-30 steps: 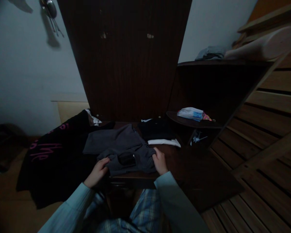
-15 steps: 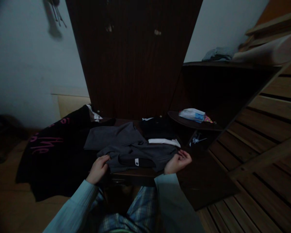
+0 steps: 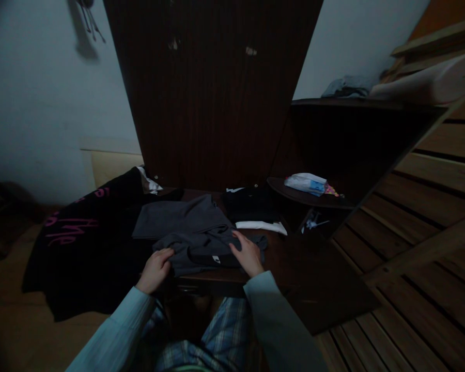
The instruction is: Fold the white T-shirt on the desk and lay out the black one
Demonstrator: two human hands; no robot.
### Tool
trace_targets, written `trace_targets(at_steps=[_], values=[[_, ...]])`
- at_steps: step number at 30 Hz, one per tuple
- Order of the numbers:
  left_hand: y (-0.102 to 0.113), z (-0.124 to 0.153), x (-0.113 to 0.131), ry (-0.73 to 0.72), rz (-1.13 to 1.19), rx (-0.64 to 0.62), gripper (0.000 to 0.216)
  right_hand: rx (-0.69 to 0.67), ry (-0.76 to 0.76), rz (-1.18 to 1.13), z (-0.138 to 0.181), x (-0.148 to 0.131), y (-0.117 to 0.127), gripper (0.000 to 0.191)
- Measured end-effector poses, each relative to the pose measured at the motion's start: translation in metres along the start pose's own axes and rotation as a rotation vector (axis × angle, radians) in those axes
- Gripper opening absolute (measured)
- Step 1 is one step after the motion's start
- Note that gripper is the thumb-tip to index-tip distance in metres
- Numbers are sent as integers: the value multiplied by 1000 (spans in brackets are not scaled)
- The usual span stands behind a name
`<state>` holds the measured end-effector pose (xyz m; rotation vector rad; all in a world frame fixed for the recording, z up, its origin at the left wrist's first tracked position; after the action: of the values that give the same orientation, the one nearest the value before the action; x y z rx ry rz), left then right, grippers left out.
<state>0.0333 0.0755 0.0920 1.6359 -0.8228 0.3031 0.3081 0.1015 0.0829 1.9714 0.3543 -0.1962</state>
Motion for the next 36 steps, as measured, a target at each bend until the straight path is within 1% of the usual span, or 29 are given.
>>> trace_targets(at_steps=[3,7,8,10,13,15,17,18,20,23,26,28,30,31,33,36], values=[[3,3,5,10,-6,-40,30,-2,9,94,-1,-1,-1,25],[19,4,25,43,-76,-202,25,-26,-8,181,-1,-4,-1,21],[24,2,32,37,-89,-222,26,-30,-10,194,-1,-5,0,20],[34,-6,46,3,-70,-198,27,-32,-8,210,-1,-6,1,20],[40,-26,61,-65,26,-87,27,-25,-9,223,0,-7,3,20],[34,-40,63,-96,11,-33,22,-23,-8,225,1,-8,3,20],[22,-49,60,-118,-71,-24,17,-13,8,222,1,-8,3,20],[16,-52,58,-122,-112,-31,19,-5,17,220,1,-7,3,20],[3,-53,54,-116,-154,-48,30,6,19,219,1,-7,2,20],[-7,-48,51,-43,-170,-82,37,-6,-1,223,1,-6,1,21],[-8,-45,50,62,-174,-148,30,-30,-13,219,1,-6,2,21],[-6,-46,49,100,-125,-152,24,-41,-15,210,1,-6,2,21],[-2,-49,45,114,25,-94,23,-38,-18,194,1,-5,2,22],[2,-50,42,118,142,-34,24,-29,-26,184,1,-5,2,23],[15,-50,34,131,417,136,25,5,-52,160,0,-3,1,25],[45,-41,16,197,754,372,29,43,-90,134,-1,0,0,27]])
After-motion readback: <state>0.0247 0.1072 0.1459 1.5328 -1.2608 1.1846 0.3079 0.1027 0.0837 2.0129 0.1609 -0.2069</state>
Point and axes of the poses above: each hand's wrist, its own z-axis away from the middle knuckle, its own y-axis out of the back of the hand, x = y × z, the point moved 1 cm from there along -z, towards the middle knuckle, and after that the axes turned 14 degrees about z, right-handed, at the moved point
